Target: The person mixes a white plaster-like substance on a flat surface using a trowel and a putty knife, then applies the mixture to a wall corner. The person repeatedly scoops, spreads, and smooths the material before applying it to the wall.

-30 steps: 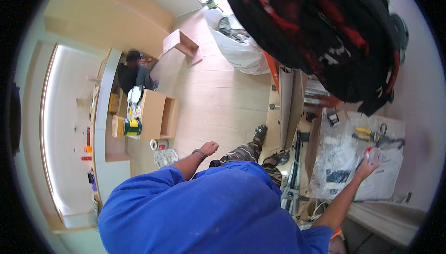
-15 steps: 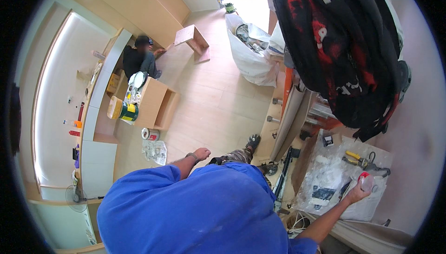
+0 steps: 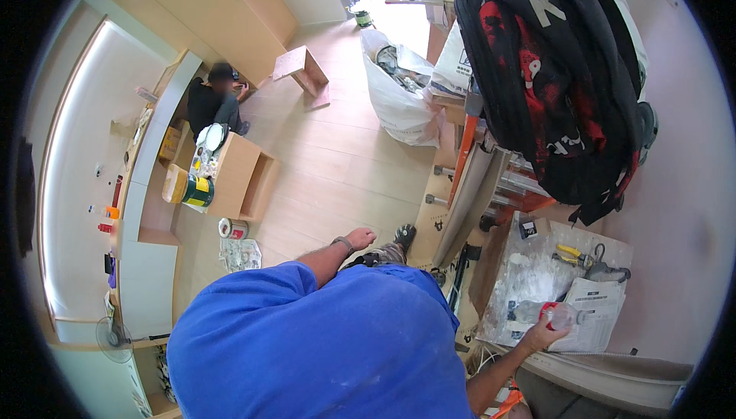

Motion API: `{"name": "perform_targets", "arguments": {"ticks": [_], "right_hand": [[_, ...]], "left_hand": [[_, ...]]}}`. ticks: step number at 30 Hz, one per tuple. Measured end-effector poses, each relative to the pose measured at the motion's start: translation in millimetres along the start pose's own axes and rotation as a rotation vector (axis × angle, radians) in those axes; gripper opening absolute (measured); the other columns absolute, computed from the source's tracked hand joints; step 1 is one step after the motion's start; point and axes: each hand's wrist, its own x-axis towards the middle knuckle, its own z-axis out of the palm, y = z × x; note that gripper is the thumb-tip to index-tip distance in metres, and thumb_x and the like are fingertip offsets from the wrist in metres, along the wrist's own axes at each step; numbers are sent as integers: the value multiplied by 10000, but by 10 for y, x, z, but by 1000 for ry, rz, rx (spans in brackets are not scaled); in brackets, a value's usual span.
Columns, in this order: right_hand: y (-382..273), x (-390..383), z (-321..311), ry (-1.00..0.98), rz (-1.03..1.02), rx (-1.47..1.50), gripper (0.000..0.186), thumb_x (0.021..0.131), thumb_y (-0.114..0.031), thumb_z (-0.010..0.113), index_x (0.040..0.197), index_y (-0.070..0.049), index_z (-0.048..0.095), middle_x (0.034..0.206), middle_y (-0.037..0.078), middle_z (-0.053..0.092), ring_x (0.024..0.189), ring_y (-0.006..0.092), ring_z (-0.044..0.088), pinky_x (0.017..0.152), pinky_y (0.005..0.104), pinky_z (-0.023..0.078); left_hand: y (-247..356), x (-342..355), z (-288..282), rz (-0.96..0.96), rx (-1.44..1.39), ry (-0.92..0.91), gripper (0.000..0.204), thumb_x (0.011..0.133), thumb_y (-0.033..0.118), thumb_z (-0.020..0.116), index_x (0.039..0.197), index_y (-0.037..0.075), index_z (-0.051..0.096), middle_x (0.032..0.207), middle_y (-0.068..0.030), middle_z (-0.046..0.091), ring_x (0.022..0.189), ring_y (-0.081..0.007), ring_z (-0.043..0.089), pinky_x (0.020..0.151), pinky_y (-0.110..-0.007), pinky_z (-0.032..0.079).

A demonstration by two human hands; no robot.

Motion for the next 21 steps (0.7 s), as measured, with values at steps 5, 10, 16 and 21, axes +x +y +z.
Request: {"name": "perform_targets", "arguments": {"ticks": [5, 10, 16, 21], "right_hand": [[594, -394, 137, -95, 11, -140, 695, 744, -196, 693, 1277, 62, 329, 1251, 248, 432, 1155, 337, 438, 981, 373, 334], [492, -693, 183, -265, 194, -32, 699, 739, -234, 692, 1282, 32, 340, 1224, 218, 461, 1117, 322, 465, 964, 365, 351], [561, -718, 209, -336, 227, -159, 819, 636, -242, 735, 1300, 26, 337, 1232, 229, 458, 1109, 341, 472, 945, 373, 371], [592, -718, 295, -353, 300, -213, 609, 647, -213, 693, 1165, -9, 445, 1064, 216, 558, 999, 342, 552, 860, 380, 430]], "left_hand": [[-47, 50, 88, -15, 91, 32, 363, 780, 296, 444, 879, 3, 635, 921, -234, 612, 881, -370, 580, 803, -416, 443], [-83, 271, 233, 63, 250, -179, 308, 767, 263, 472, 854, 18, 639, 895, -205, 627, 846, -342, 598, 789, -415, 462], [-214, 412, 364, -104, -206, -252, 310, 849, 279, 478, 1008, 44, 602, 847, -83, 636, 679, -158, 582, 582, -303, 459], [-22, 176, 224, -284, -253, -279, 340, 862, 315, 526, 1056, 41, 582, 874, -59, 632, 721, -142, 583, 593, -279, 461]]}}
